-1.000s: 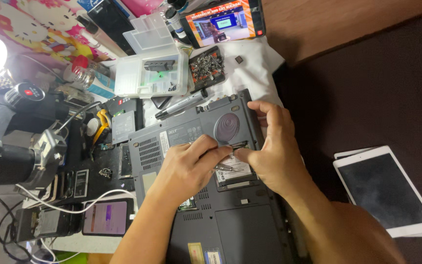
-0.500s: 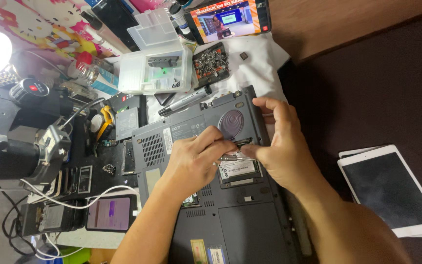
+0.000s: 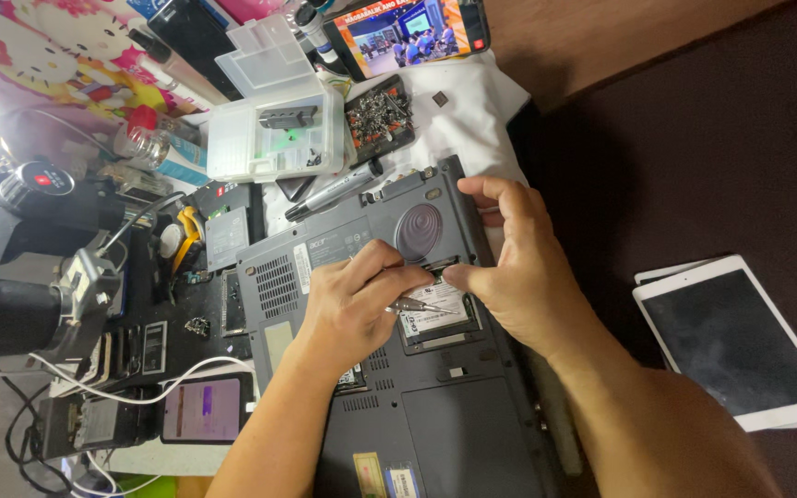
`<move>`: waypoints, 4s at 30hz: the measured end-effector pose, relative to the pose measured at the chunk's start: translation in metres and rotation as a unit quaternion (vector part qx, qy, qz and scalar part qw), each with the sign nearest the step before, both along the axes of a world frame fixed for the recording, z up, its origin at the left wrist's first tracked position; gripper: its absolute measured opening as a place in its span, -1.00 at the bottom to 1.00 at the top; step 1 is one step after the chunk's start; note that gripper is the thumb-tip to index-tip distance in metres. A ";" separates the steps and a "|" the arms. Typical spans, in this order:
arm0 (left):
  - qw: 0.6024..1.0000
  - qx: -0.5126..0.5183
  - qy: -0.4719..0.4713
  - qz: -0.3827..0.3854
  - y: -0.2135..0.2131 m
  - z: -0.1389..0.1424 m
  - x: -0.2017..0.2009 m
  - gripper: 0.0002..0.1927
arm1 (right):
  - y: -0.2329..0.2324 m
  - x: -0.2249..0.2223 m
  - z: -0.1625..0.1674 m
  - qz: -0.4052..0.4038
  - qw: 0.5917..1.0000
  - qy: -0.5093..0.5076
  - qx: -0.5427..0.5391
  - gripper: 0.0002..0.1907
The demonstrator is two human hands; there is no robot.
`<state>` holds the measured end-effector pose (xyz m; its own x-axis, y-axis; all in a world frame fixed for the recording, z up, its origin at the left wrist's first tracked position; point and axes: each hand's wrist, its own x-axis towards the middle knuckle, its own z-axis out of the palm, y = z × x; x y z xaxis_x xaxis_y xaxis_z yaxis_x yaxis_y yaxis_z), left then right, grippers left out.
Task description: The person uses a screwdriver to remove screws from the bottom panel of a laptop, then removes the hard drive and places it on the table. The person then reinserts the hard drive and secures it with screws.
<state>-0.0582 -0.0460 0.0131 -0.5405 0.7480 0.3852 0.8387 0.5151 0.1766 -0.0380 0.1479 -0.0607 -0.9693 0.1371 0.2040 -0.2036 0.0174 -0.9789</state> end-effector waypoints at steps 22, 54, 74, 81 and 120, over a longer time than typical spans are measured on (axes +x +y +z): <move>1.000 0.005 -0.014 0.007 0.000 0.000 0.000 -0.52 | 0.001 0.001 0.003 -0.003 1.000 -0.016 0.024 -0.13; 0.993 -0.051 0.090 -0.053 -0.002 0.007 0.005 -0.68 | 0.002 0.004 0.003 -0.001 1.000 0.004 0.024 -0.19; 0.996 -0.011 0.078 -0.035 -0.002 0.002 0.003 -0.68 | -0.002 0.004 0.000 -0.006 1.000 0.021 0.000 -0.17; 0.994 -0.037 0.094 -0.039 -0.002 0.004 0.004 -0.64 | -0.002 0.004 0.000 -0.001 1.000 0.020 -0.010 -0.17; 0.995 -0.038 0.084 -0.035 -0.004 0.003 0.003 -0.61 | -0.004 0.006 0.005 -0.006 1.000 0.004 -0.003 -0.16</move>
